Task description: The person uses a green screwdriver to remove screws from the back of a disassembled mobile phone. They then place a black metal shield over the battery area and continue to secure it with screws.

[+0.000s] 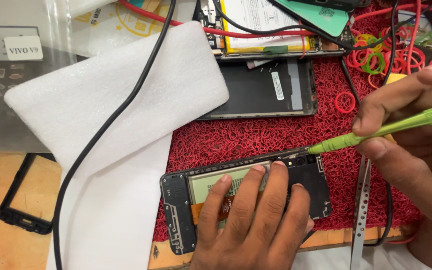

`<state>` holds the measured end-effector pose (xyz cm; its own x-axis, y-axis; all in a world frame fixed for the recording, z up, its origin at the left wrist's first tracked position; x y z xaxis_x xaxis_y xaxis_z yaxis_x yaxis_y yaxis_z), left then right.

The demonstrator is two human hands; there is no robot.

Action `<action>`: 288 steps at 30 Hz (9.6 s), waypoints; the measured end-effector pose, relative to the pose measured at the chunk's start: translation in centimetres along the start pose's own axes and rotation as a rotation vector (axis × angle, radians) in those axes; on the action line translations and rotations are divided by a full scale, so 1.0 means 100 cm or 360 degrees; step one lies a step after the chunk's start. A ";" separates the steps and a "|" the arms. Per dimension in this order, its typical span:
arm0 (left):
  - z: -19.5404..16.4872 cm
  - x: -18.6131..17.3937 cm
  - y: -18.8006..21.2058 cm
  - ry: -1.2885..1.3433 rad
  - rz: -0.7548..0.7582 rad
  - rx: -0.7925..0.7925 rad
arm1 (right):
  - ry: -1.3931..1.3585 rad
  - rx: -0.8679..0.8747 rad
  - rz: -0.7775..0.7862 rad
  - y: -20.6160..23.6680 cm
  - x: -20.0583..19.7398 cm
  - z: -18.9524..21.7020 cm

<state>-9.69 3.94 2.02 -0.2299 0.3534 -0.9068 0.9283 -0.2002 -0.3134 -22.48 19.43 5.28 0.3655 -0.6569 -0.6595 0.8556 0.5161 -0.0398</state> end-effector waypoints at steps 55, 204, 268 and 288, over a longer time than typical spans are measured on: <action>0.001 -0.018 0.000 0.0204 -0.0140 0.0094 | 0.0653 -0.0389 0.0052 -0.014 0.014 0.109; -0.002 -0.029 0.014 0.0440 -0.0162 0.0338 | -0.0134 0.0306 -0.0445 0.092 0.025 0.069; -0.003 -0.037 0.014 0.0370 -0.0186 0.0379 | 0.0030 -0.0217 0.0005 0.058 0.034 0.095; -0.004 -0.037 0.017 0.0414 -0.0218 0.0461 | 0.0643 -0.0422 -0.0199 0.040 0.019 0.107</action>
<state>-7.17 2.70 4.93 -0.2297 0.6066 -0.7611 0.7650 -0.3709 -0.5265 -14.43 14.36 11.92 0.0501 -0.4843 -0.8735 0.7422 0.6033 -0.2919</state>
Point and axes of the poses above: each hand's wrist, its own y-axis away from the middle knuckle, its own x-axis out of the palm, z = x × y, the point moved 9 cm from there along -y, towards the middle knuckle, and after that the axes turned 7 degrees about z, right-handed, at the moved point
